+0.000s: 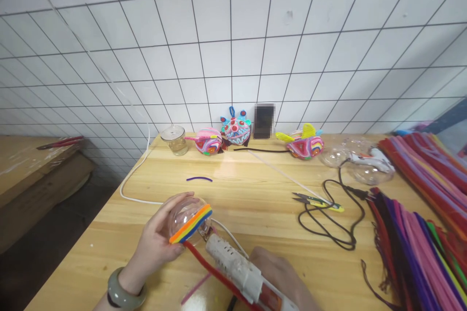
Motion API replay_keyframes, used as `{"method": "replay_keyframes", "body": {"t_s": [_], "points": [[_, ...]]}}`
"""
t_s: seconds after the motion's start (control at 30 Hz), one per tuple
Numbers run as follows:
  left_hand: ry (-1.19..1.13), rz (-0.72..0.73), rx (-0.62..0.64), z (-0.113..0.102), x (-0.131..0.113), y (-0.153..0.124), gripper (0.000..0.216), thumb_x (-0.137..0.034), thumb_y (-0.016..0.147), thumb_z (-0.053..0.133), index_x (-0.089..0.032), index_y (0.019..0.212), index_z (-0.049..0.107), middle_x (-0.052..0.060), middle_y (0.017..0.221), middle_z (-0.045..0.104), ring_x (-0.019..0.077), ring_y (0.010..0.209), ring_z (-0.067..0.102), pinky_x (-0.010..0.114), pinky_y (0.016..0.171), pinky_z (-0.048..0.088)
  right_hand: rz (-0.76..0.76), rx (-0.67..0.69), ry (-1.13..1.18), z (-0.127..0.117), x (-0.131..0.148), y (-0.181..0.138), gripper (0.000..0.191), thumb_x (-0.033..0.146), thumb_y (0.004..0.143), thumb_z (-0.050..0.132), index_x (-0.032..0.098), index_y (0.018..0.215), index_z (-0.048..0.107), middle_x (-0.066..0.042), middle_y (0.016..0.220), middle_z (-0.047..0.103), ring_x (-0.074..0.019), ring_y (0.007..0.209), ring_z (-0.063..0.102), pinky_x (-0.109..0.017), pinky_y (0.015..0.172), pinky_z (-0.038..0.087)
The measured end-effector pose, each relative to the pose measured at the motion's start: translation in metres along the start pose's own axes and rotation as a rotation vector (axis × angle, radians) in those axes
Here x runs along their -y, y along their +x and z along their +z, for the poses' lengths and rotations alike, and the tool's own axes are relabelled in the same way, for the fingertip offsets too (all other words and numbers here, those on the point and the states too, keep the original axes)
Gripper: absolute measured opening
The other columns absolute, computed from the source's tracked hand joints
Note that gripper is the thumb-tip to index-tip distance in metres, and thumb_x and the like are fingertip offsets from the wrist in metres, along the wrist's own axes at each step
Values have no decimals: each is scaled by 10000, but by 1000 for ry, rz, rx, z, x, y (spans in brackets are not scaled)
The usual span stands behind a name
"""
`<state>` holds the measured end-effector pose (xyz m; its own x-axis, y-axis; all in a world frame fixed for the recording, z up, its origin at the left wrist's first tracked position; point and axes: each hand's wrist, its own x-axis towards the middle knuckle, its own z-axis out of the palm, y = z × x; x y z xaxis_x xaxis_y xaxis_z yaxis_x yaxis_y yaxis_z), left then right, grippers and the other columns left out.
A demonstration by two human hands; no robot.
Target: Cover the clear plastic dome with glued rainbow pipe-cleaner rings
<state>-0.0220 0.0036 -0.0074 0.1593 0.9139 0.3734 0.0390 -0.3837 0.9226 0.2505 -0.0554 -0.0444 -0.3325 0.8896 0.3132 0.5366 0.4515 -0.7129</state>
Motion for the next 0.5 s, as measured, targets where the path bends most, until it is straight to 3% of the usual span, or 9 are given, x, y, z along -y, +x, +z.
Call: {"method": "replay_keyframes", "body": {"t_s": [0.27,0.5], "points": [[-4,42,4,0,3,0,720,-202,634,827,-253,1306,574,142,1281,629,321,1160,629,464,1007,507,-6,-6,1,-1,-2,-1,103,333,840,553,358,744,526,12,566,591,-217,395,553,-289,340,372],[60,47,5,-2,5,-2,731,-213,632,830,-234,1311,562,164,1302,620,341,1167,624,501,1024,487,-11,7,-29,1,-6,-5,185,397,895,487,337,719,491,16,549,569,-199,373,536,-281,336,348]]}}
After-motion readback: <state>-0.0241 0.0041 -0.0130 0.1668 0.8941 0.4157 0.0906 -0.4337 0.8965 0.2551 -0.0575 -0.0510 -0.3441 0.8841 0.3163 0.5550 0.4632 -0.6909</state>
